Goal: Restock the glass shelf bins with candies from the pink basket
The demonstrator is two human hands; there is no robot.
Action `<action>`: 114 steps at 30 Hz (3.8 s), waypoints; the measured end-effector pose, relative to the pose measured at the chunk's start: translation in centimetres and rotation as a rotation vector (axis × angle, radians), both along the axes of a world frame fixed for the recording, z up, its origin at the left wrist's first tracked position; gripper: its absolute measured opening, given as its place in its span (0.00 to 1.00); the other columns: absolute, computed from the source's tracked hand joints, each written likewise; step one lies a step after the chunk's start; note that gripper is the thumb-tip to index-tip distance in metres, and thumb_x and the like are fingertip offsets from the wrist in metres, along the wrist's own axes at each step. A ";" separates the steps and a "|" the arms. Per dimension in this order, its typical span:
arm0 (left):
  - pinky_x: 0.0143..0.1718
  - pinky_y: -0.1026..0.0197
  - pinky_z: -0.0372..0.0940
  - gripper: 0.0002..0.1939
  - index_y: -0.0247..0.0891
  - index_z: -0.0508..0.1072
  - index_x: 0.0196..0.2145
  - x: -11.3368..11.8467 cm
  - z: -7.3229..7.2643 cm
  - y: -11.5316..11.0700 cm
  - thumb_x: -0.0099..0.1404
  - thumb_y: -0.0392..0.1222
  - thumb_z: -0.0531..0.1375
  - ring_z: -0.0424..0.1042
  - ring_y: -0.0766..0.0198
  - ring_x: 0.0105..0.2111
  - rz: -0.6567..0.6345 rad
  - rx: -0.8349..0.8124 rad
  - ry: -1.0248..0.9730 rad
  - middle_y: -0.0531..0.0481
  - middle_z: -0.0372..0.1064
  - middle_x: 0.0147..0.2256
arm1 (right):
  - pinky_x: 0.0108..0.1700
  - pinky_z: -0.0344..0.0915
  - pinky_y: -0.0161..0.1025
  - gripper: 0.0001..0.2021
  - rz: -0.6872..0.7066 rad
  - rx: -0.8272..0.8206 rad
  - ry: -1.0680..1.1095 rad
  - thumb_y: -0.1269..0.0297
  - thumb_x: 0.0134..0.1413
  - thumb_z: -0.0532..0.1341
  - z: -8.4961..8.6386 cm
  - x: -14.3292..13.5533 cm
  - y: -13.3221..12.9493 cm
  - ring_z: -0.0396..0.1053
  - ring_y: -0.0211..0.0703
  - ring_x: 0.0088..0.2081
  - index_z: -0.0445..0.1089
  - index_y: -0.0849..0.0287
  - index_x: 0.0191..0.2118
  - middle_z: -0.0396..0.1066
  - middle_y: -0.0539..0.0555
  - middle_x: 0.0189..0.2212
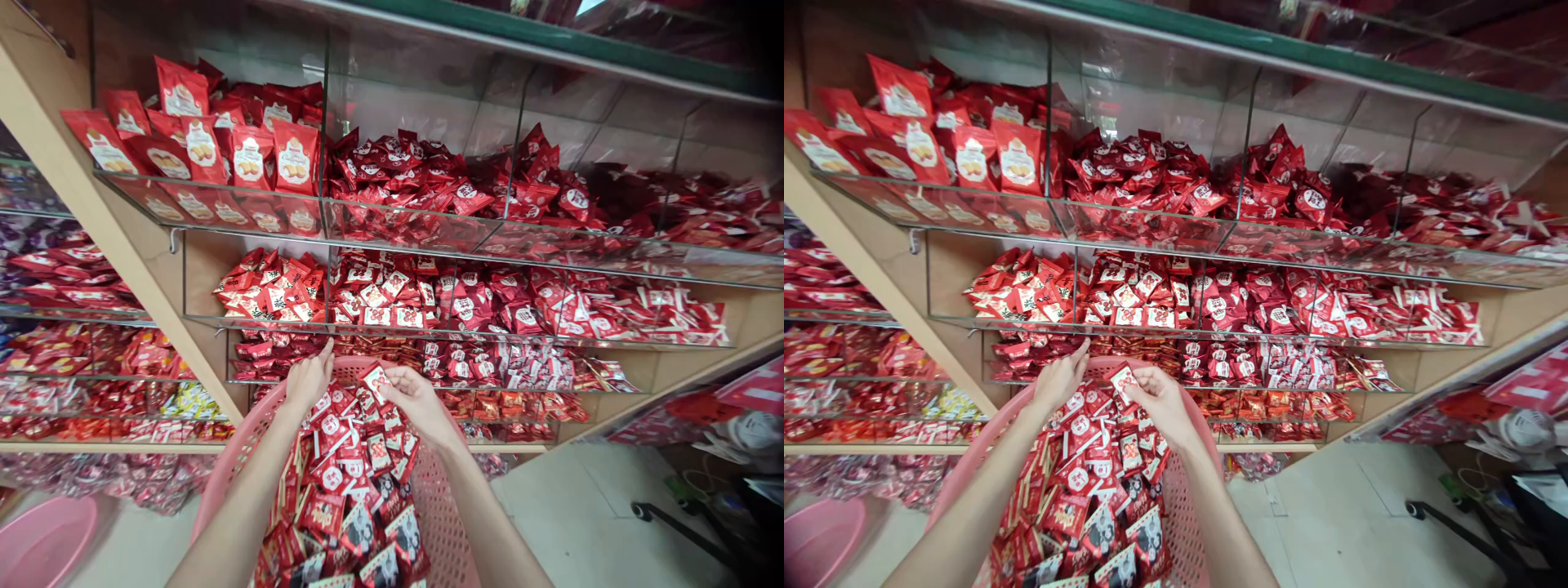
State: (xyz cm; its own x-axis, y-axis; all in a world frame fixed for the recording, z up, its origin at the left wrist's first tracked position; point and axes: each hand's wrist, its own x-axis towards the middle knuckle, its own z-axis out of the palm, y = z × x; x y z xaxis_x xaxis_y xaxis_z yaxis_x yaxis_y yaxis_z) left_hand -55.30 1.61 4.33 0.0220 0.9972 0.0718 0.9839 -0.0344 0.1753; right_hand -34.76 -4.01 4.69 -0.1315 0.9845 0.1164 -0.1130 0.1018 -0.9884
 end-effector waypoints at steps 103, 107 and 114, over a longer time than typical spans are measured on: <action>0.44 0.55 0.61 0.24 0.35 0.69 0.43 -0.3 0.1 -0.1 0.69 0.47 0.37 0.71 0.56 0.42 0.033 0.015 0.009 0.42 0.72 0.42 | 0.28 0.52 0.32 0.03 -0.146 0.040 -1.017 0.69 0.48 0.61 -2.9 -3.3 4.1 0.65 0.38 0.26 0.70 0.60 0.32 0.66 0.48 0.21; 0.43 0.56 0.61 0.23 0.35 0.68 0.44 -0.3 0.1 -0.1 0.70 0.46 0.38 0.71 0.57 0.42 0.028 0.011 0.007 0.42 0.72 0.42 | 0.32 0.57 0.35 0.08 -0.194 0.148 -1.145 0.65 0.56 0.57 -0.5 -3.3 3.0 0.70 0.44 0.34 0.69 0.61 0.40 0.72 0.56 0.31; 0.43 0.56 0.61 0.23 0.35 0.69 0.43 -0.4 -0.2 0.1 0.70 0.46 0.38 0.71 0.57 0.42 0.015 0.035 0.001 0.42 0.72 0.41 | 0.37 0.60 0.33 0.11 -0.415 0.527 -1.111 0.64 0.63 0.50 7.0 0.1 3.6 0.70 0.40 0.35 0.69 0.59 0.38 0.73 0.54 0.34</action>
